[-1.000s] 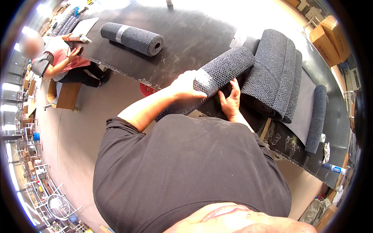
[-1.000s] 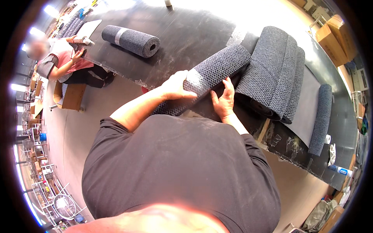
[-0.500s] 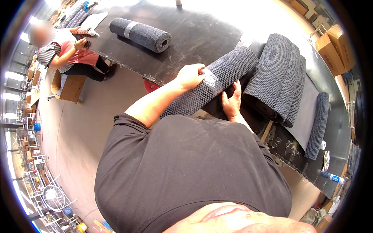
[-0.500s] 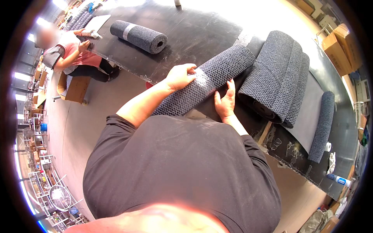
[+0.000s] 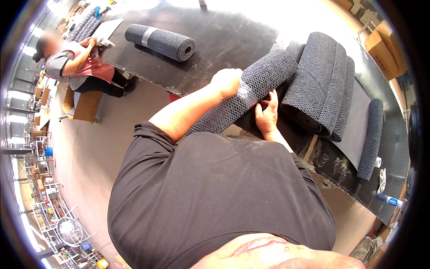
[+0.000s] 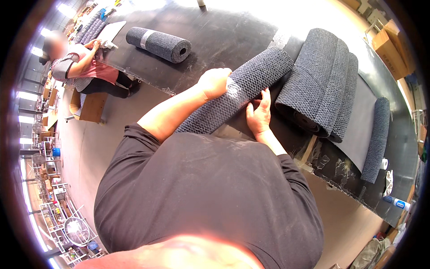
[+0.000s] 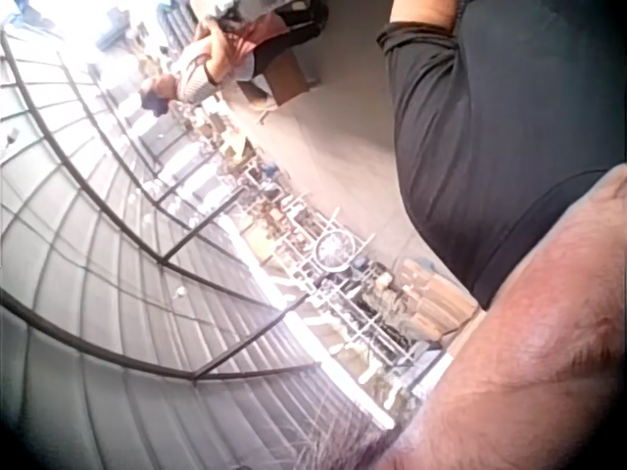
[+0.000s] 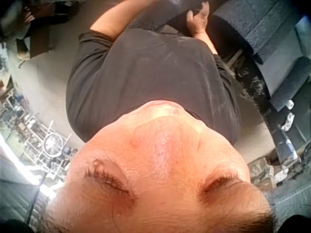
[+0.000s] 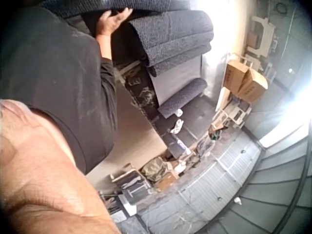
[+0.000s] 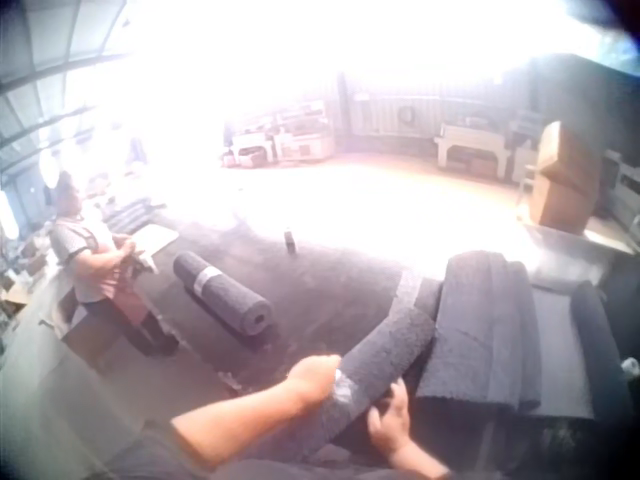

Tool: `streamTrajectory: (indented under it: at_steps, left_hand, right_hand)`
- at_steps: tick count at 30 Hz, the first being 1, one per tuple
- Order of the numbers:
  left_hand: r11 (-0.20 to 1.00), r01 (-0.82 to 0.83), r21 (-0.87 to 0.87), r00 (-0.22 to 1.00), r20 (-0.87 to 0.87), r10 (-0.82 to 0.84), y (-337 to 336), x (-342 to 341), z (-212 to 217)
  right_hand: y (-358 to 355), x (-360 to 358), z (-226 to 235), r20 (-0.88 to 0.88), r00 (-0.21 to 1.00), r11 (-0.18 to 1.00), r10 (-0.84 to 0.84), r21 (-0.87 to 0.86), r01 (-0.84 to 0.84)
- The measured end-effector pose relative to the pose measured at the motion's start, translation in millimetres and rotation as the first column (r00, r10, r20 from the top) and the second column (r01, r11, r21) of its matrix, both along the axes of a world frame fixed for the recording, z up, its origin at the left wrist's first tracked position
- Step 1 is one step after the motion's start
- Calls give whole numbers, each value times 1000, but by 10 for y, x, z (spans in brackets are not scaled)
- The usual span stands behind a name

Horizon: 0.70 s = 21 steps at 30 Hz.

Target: The person wraps several rolled gray mats in clear plastic bags on a large table. They pick up each roll, slide it into a bag, and then seal the bag using a handheld heat sealer. The wrapped rolls are then placed back on the table.

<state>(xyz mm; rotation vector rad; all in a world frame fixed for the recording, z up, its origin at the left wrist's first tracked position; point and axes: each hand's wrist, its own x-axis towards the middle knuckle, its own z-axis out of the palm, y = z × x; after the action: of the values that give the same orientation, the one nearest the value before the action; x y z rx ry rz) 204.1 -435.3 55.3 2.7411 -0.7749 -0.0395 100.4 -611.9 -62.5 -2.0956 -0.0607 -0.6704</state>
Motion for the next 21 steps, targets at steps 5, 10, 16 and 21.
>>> streamTrajectory:
  at_steps: [5, 10, 16, 21]
  left_hand:
    - [978, -23, -208, 968, -248, -30, 92, -44, 245]
    - [590, -499, -635, 644, -727, -239, 439, 155, 166]
    - [781, -390, -487, 848, -521, 99, 577, -154, 15]
    - [957, -204, -204, 861, -503, 76, 677, -717, 34]
  right_hand:
    - [-143, -20, 305, 45, 979, 936, -196, -289, 201]
    - [-102, 327, 928, 265, 959, 947, 97, -322, -7]
    - [134, 869, 1048, -281, 803, 547, 526, -611, -572]
    - [80, 935, 1054, -297, 707, 457, 642, -593, -663]
